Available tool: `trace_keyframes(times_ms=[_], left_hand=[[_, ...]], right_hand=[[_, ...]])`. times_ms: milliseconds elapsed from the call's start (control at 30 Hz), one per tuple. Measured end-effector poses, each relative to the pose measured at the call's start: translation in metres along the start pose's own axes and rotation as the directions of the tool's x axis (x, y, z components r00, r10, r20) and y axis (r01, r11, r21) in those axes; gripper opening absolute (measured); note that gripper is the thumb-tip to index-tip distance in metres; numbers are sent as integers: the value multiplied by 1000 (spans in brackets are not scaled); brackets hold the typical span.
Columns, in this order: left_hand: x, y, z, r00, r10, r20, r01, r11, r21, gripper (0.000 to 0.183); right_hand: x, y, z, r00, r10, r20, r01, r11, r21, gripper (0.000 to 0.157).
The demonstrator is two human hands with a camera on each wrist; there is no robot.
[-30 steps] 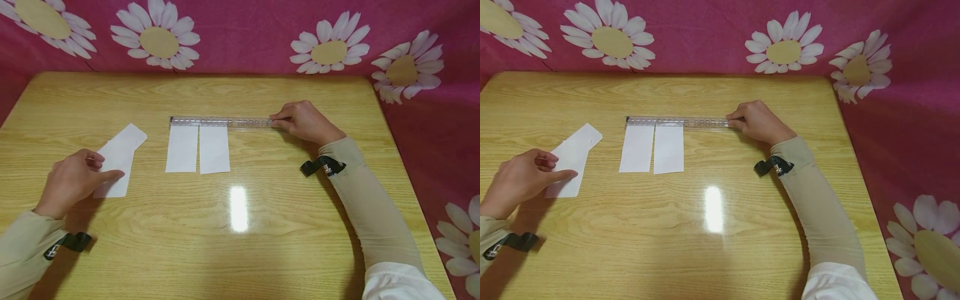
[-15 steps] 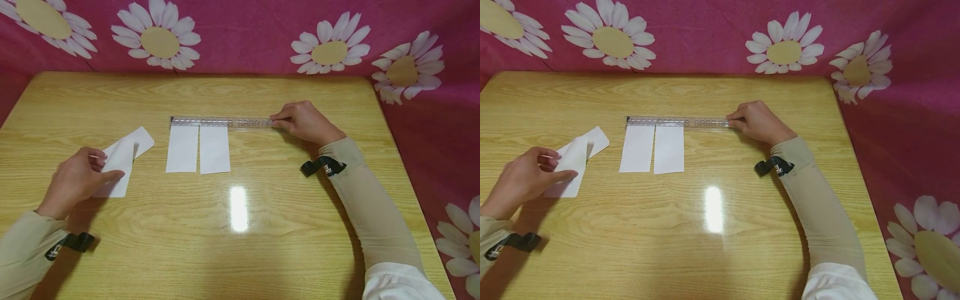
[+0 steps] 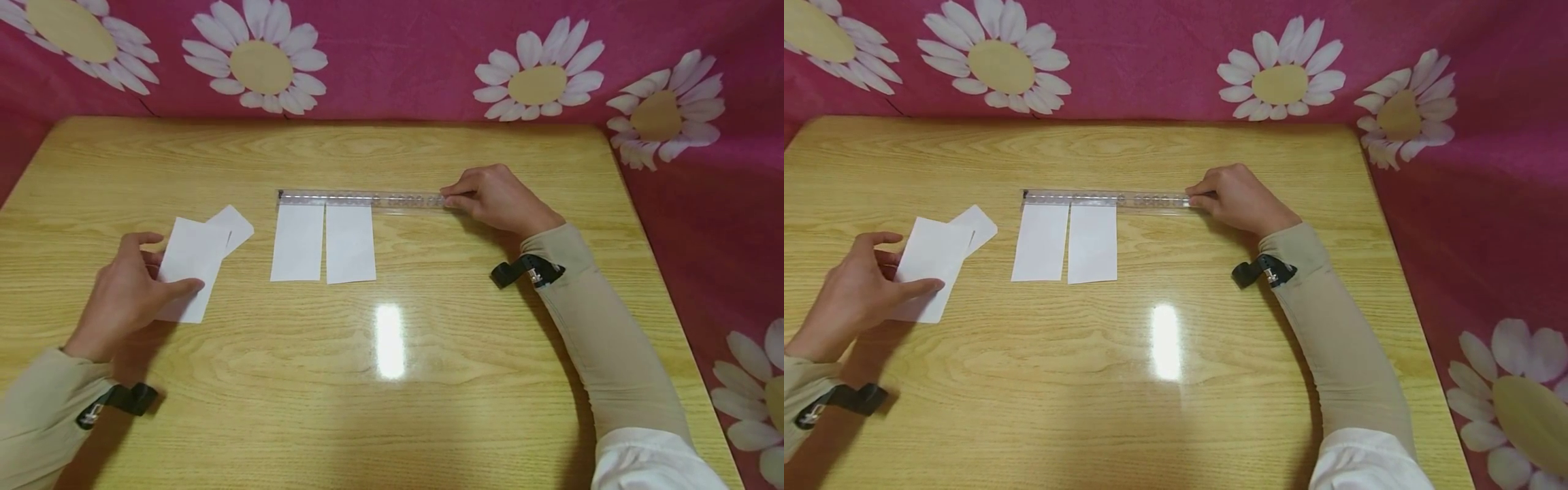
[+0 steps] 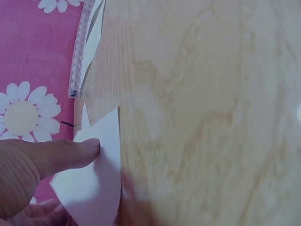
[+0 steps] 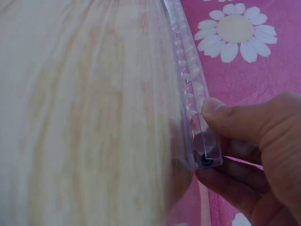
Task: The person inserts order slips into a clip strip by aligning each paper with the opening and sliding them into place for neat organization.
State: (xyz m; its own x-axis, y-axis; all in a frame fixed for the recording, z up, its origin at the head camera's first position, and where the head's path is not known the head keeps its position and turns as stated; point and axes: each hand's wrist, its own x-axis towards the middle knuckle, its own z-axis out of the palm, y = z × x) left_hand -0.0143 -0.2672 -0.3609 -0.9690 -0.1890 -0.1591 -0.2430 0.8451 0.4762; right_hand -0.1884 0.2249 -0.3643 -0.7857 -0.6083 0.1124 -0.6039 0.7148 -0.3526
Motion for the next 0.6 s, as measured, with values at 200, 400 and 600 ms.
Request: trace_keyframes(times_ms=[200,400,600], left_hand=[[-2,-1,3,1000,13,-20,-13,1000,-6,82],[-2,-2,4,998,54,-29,-54,999,10,64],[-4,-1,6,996,78,-38,-78,997,-5,58]], right_hand=[[0,1,1,1000,-11,-8,11,1000,5,23],[0,2,1,1000,-20,-16,20,1000,8,23],[0,2,1,1000,-25,-16,25,1000,6,22]])
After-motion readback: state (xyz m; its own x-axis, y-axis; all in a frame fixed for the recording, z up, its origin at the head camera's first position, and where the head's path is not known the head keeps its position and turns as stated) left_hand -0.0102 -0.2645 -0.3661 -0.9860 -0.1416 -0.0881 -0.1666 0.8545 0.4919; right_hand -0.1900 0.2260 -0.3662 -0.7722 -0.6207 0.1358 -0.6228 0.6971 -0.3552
